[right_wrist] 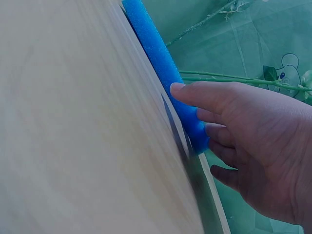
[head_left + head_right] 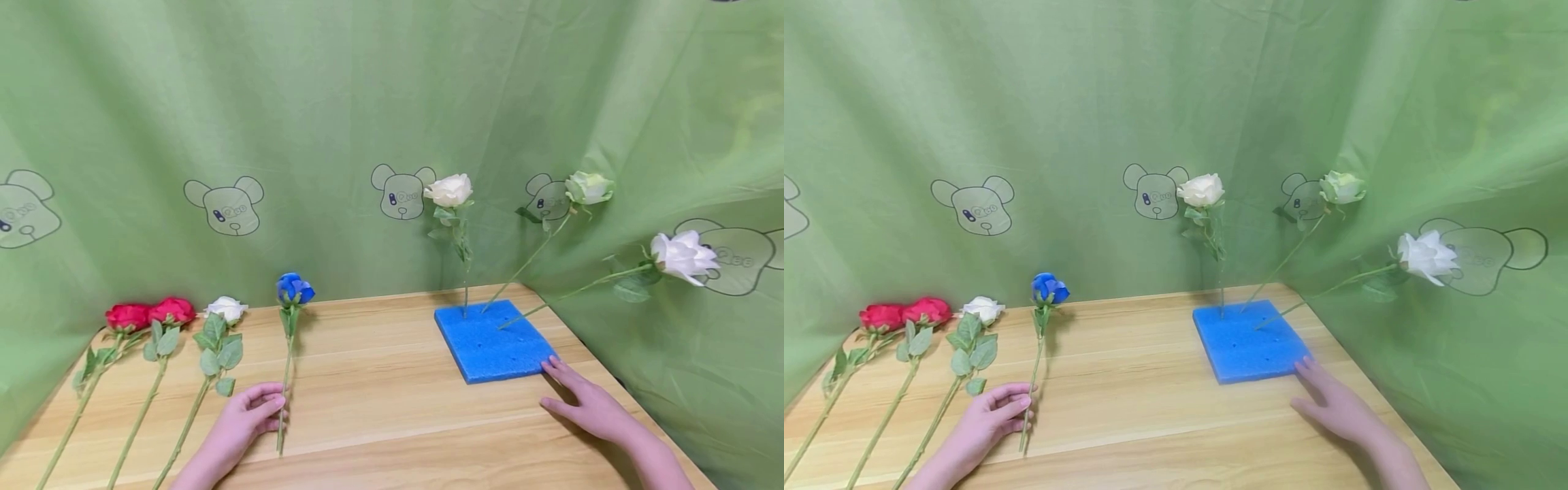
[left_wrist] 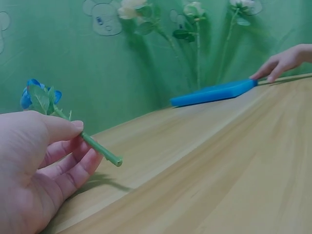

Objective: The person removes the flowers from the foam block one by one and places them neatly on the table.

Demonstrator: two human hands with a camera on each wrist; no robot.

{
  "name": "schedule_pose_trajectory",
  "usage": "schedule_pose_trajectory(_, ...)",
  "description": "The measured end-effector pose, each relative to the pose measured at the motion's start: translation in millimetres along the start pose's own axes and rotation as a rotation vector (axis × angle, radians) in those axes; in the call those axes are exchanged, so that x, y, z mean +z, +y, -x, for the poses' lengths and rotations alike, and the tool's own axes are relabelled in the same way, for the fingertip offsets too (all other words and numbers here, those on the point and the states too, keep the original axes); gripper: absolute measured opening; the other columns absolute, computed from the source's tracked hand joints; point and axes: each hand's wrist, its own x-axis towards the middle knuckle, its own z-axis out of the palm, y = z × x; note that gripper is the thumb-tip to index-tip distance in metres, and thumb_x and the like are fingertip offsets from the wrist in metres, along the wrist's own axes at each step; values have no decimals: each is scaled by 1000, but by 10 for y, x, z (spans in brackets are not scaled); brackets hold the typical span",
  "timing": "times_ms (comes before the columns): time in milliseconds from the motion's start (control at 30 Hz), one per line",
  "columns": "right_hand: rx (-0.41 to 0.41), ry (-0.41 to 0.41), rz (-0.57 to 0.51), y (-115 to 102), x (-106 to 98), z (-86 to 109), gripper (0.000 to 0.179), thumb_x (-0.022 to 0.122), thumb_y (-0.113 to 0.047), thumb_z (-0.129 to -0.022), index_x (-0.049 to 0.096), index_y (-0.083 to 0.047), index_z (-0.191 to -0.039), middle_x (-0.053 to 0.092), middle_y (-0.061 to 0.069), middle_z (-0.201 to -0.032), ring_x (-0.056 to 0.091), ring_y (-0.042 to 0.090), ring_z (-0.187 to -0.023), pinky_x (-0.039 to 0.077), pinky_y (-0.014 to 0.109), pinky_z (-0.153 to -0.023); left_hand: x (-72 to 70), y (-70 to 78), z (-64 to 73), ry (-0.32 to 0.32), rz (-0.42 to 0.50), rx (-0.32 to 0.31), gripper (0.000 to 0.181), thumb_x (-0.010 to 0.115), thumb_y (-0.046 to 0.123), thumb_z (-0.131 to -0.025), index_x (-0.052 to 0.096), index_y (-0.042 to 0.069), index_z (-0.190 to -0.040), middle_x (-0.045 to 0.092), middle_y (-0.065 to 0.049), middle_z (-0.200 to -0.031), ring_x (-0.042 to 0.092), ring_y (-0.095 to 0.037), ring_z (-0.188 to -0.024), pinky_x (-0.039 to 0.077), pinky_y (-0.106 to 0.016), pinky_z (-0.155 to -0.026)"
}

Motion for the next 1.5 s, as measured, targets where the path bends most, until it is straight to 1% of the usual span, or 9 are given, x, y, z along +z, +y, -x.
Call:
schedule_pose_trajectory(133,1,-4,-2,-17,-15,3,72,68,-38,-89,43,0,-144,36,31,-150,39,57,-129,37,70,-97,-94,15,35,34,19,-12,39,60,13,-96,51,-9,-127,69,4,-93,68,-11,-84,60,-27,-75)
schedule_pose_trajectory(400,2,-1,4,-25,-42,14,72,68,-38,-89,43,1,-144,36,31,-149,39,57,-129,37,70,-97,-161,67,23,134,92,-104,33,60,14,-96,57,-2,-125,69,6,-93,65,-9,-78,58,-23,-71)
schedule_pose_trajectory(667,4,-4,-2,-12,-44,17,72,68,-38,-89,42,1,-144,36,31,-150,39,57,-129,37,70,-97,-185,94,-7,212,218,-125,14,57,11,-97,65,14,-109,66,9,-86,62,-6,-79,56,-20,-73)
schedule_pose_trajectory(767,10,-9,-5,-15,-54,19,73,68,-38,-89,42,1,-145,35,31,-150,38,57,-130,37,70,-98,-198,100,-22,237,237,-121,14,57,10,-97,66,15,-107,66,8,-85,63,-6,-79,56,-20,-73)
schedule_pose_trajectory(900,20,-10,-4,-6,-64,34,73,68,-39,-89,41,1,-145,35,31,-151,38,57,-130,37,70,-98,-205,113,-49,264,195,-120,21,58,11,-97,63,7,-116,66,6,-84,63,-8,-78,58,-23,-74)
schedule_pose_trajectory(1100,19,-6,-2,28,-47,39,73,68,-38,-89,41,1,-145,35,31,-150,38,57,-130,37,70,-98,-222,183,-37,291,35,-123,36,58,17,-98,56,-5,-127,66,3,-86,64,-9,-77,59,-23,-72)
schedule_pose_trajectory(1200,15,-6,-2,31,-32,33,73,68,-38,-89,42,1,-145,35,31,-150,38,57,-130,37,70,-98,-241,228,-12,271,-46,-122,43,55,20,-99,51,-10,-130,67,0,-90,65,-10,-79,60,-24,-74)
schedule_pose_trajectory(1333,6,0,-4,18,-18,23,73,69,-38,-88,43,1,-144,36,31,-150,39,57,-129,38,69,-97,-259,266,18,252,-109,-137,48,54,21,-100,46,-13,-132,67,-4,-93,66,-12,-81,60,-25,-75)
schedule_pose_trajectory(1500,-8,10,3,10,6,8,73,69,-37,-88,43,1,-144,37,31,-149,39,57,-129,37,70,-97,-276,290,50,260,-186,-149,44,52,18,-100,47,-14,-130,68,-9,-94,66,-13,-78,61,-27,-72)
